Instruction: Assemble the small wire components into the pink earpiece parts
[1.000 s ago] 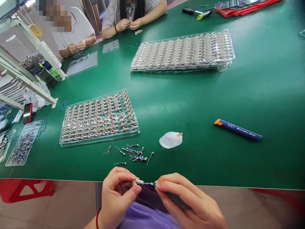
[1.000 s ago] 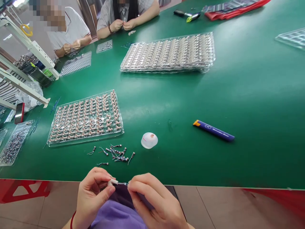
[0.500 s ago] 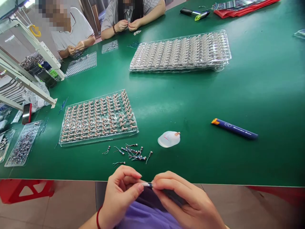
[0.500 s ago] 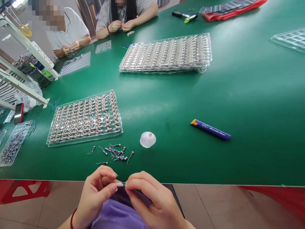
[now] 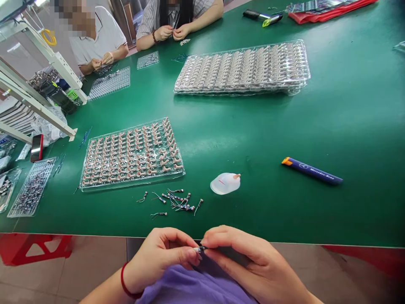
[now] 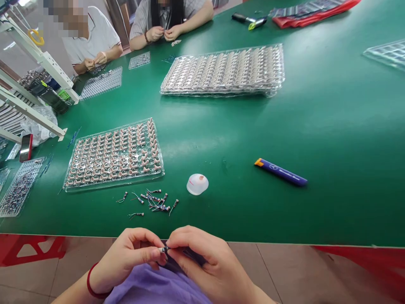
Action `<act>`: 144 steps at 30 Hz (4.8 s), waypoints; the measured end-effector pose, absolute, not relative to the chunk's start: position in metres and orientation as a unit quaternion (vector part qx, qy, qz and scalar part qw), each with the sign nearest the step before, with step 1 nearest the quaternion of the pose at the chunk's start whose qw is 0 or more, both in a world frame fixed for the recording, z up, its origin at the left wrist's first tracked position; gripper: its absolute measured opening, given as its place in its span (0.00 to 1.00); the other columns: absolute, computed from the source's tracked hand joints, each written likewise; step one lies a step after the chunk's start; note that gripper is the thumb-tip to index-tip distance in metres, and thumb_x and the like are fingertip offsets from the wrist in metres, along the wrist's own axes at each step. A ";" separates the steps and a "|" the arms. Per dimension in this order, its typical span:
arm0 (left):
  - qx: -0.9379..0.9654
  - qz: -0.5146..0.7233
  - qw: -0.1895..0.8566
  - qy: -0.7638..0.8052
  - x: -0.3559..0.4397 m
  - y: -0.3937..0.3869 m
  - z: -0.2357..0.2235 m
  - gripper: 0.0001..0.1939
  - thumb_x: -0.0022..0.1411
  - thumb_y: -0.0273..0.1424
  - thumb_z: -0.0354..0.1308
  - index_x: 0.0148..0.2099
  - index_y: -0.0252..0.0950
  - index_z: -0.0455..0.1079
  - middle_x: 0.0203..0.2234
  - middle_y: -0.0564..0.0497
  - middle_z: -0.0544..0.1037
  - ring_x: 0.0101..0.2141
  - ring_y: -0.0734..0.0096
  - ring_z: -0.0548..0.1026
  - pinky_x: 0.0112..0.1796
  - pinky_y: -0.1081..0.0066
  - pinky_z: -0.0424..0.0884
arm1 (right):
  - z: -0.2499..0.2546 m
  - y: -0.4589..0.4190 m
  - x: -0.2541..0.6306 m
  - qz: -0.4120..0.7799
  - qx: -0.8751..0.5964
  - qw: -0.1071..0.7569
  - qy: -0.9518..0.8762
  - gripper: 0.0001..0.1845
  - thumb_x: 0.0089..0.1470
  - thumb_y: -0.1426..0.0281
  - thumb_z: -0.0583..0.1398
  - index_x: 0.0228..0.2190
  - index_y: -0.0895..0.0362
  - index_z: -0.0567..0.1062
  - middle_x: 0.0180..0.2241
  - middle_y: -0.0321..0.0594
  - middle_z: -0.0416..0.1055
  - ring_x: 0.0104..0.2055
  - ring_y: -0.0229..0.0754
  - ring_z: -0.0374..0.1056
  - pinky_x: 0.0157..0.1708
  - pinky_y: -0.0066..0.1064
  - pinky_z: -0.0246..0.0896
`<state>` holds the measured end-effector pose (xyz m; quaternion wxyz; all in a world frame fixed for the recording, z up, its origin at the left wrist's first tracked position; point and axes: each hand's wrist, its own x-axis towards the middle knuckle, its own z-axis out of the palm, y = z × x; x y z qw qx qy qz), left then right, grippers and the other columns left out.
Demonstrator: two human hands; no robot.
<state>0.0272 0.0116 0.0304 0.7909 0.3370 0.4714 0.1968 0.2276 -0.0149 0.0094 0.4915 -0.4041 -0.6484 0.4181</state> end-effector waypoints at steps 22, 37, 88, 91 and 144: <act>0.119 0.169 0.859 0.469 0.034 0.011 0.028 0.14 0.40 0.32 0.72 0.27 0.30 0.74 0.17 0.48 0.78 0.17 0.73 0.75 0.18 0.78 0.68 | 0.022 -0.008 0.225 0.506 -0.432 0.408 -0.625 0.07 0.56 0.69 0.62 0.29 0.54 0.80 0.27 0.38 0.78 0.28 0.37 0.75 0.28 0.22 0.71; 0.188 0.204 0.826 0.491 0.036 0.009 0.033 0.18 0.38 0.36 0.75 0.26 0.30 0.73 0.18 0.51 0.77 0.19 0.77 0.73 0.23 0.76 0.67 | 0.018 -0.010 0.224 0.532 -0.450 0.407 -0.590 0.12 0.58 0.62 0.61 0.29 0.55 0.80 0.27 0.40 0.77 0.28 0.39 0.74 0.29 0.25 0.70; 0.674 0.330 0.394 0.531 0.022 0.011 0.014 0.04 0.59 0.30 0.63 0.36 0.40 0.80 0.33 0.47 0.82 0.36 0.63 0.77 0.42 0.66 0.70 | -0.027 0.015 0.252 0.190 -0.682 0.526 -0.472 0.30 0.48 0.52 0.66 0.48 0.53 0.69 0.47 0.48 0.69 0.46 0.51 0.68 0.46 0.45 0.66; 0.774 0.318 0.247 0.488 0.017 0.012 0.001 0.11 0.59 0.26 0.63 0.43 0.45 0.79 0.37 0.48 0.83 0.40 0.61 0.78 0.47 0.63 0.68 | -0.032 0.028 0.256 0.215 -0.710 0.432 -0.513 0.37 0.50 0.49 0.63 0.56 0.55 0.65 0.56 0.52 0.66 0.52 0.58 0.66 0.48 0.50 0.64; 0.846 0.330 -0.022 0.419 0.026 0.013 -0.013 0.10 0.55 0.21 0.66 0.40 0.37 0.75 0.26 0.53 0.79 0.33 0.68 0.75 0.42 0.64 0.69 | -0.035 -0.039 0.250 0.269 -0.519 0.468 -0.663 0.16 0.54 0.71 0.62 0.46 0.52 0.71 0.31 0.39 0.75 0.23 0.38 0.71 0.25 0.28 0.70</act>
